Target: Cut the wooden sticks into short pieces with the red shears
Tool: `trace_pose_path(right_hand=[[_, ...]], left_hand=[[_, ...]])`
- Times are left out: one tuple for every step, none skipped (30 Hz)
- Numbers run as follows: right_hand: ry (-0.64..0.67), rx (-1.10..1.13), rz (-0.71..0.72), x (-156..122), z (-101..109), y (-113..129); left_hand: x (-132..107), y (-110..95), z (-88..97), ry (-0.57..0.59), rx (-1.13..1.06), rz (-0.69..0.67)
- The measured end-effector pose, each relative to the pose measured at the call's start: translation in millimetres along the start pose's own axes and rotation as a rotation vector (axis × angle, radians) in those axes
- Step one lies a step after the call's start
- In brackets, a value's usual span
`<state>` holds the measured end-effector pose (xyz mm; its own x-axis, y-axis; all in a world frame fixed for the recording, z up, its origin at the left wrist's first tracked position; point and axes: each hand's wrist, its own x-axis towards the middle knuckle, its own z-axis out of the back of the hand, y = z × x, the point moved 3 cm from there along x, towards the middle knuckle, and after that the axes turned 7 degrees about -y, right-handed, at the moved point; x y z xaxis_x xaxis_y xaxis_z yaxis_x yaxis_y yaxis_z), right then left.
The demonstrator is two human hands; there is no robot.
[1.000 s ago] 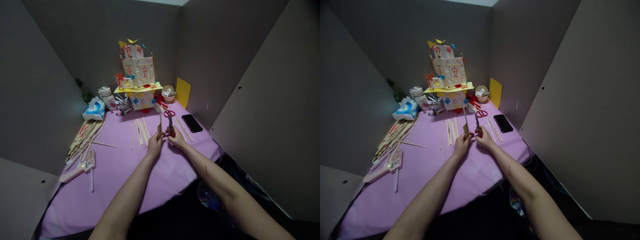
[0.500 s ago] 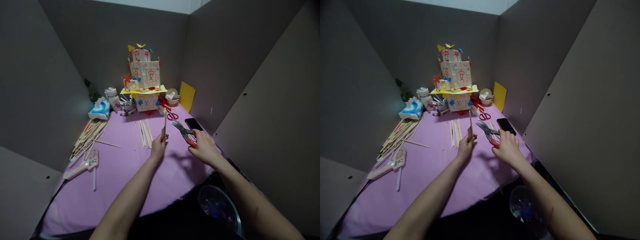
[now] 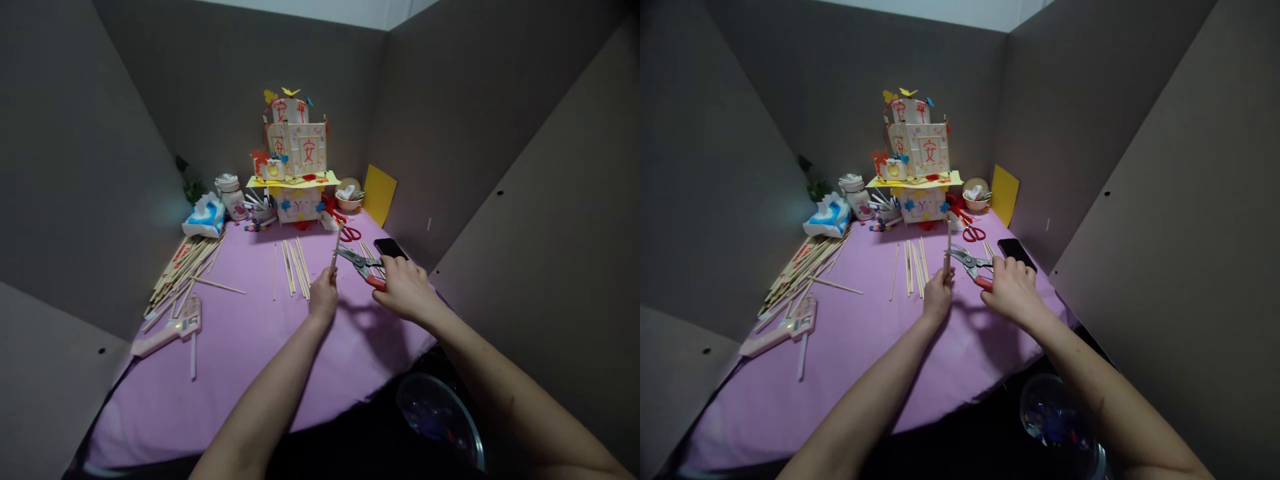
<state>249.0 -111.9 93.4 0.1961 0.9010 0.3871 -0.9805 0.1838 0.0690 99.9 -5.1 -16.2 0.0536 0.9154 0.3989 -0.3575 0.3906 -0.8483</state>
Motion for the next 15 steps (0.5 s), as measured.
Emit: trace_pose_path(right_hand=[[-0.008,-0.003,0.003,1,2,2],[-0.011,-0.007,0.007,2,4,3],[-0.007,-0.011,0.011,2,6,5],[0.003,-0.014,0.016,3,7,7],[0.016,-0.016,0.018,4,8,9],[0.03,-0.019,0.019,4,9,10],[0.043,-0.022,0.018,5,10,11],[0.054,-0.027,0.015,6,10,12],[0.064,-0.034,0.013,6,11,13],[0.075,-0.043,0.01,7,11,13],[0.087,-0.053,0.009,7,12,14],[0.102,-0.063,0.008,7,13,15],[0.118,-0.072,0.005,8,14,15],[0.134,-0.081,0.002,8,14,16],[0.148,-0.089,0.0,8,15,17]], left_hand=[[0,-1,0.4,0.004,0.003,-0.006],[0,-1,0.8,0.005,0.006,-0.01],[0,-1,1.3,0.005,0.008,-0.01],[0,-2,1.8,0.004,0.008,-0.009],[0,-2,2.3,0.002,0.007,-0.007],[0,-3,2.7,0.002,0.005,-0.005],[0,-4,3.1,0.003,0.002,-0.003],[0,-5,3.5,0.006,-0.001,0.0],[0,-5,3.8,0.009,-0.002,0.004],[0,-6,4.1,0.011,0.001,0.008],[0,-7,4.3,0.013,0.007,0.013],[-1,-7,4.5,0.013,0.014,0.017],[-1,-7,4.6,0.013,0.021,0.02],[-1,-8,4.7,0.013,0.024,0.021],[-1,-8,4.7,0.012,0.025,0.022]])
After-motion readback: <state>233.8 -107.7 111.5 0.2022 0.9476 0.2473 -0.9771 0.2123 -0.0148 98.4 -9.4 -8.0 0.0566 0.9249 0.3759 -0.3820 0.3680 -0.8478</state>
